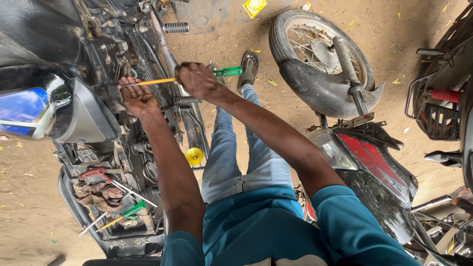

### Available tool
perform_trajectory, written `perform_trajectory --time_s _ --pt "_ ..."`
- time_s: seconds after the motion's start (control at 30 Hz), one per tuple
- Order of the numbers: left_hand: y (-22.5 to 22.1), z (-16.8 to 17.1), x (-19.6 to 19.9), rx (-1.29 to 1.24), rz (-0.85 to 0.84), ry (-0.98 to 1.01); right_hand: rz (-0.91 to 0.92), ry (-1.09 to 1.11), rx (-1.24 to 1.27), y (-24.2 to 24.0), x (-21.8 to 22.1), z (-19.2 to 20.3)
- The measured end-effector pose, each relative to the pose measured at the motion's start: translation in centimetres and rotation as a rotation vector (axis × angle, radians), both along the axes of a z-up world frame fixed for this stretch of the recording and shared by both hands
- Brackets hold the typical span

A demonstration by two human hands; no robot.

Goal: Using a screwdriver and various tools to work on the engine and frame of a motorcycle.

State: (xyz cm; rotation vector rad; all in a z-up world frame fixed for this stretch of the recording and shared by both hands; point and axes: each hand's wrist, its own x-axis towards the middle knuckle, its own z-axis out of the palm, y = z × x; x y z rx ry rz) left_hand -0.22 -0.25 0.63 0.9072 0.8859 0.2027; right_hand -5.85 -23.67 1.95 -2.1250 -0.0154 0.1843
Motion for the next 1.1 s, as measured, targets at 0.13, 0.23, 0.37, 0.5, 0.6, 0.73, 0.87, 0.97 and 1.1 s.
perform_trajectory --time_s 0.13,0.23,0.37,0.5,0.6,0.73,0.87,0.97,1.1 --pt "0.4 -0.4 -0.3 0.002 -0.023 0.001 0.123 -0.039 -0.128 1.7 -0.7 -2.9" --pt "0.1 -0.1 -0.4 0.005 -0.018 0.007 0.082 0.120 -0.068 1.2 0.3 -1.1" --pt "1.0 -1.4 -0.4 0.011 -0.012 -0.012 0.072 0.313 0.017 0.2 0.9 1.3" --pt "0.3 -0.5 -0.3 0.018 -0.026 -0.032 0.021 0.216 0.050 0.6 0.9 0.3" --pt "-0.5 0.5 -0.2 0.036 -0.016 -0.010 0.015 0.212 0.050 0.9 1.0 0.1" --pt "-1.0 1.1 -0.2 0.046 0.009 0.018 0.086 0.100 0.045 2.0 -0.4 -2.1" --pt "-0.7 0.7 -0.1 0.034 0.016 0.008 0.076 -0.111 -0.108 2.2 -0.4 -2.6" --pt "-0.5 0.5 -0.2 0.029 0.008 0.006 0.030 0.218 0.081 0.9 0.6 0.5" --pt "-0.5 0.5 -0.3 0.042 -0.005 0.003 -0.009 0.269 0.114 0.5 1.1 1.8"
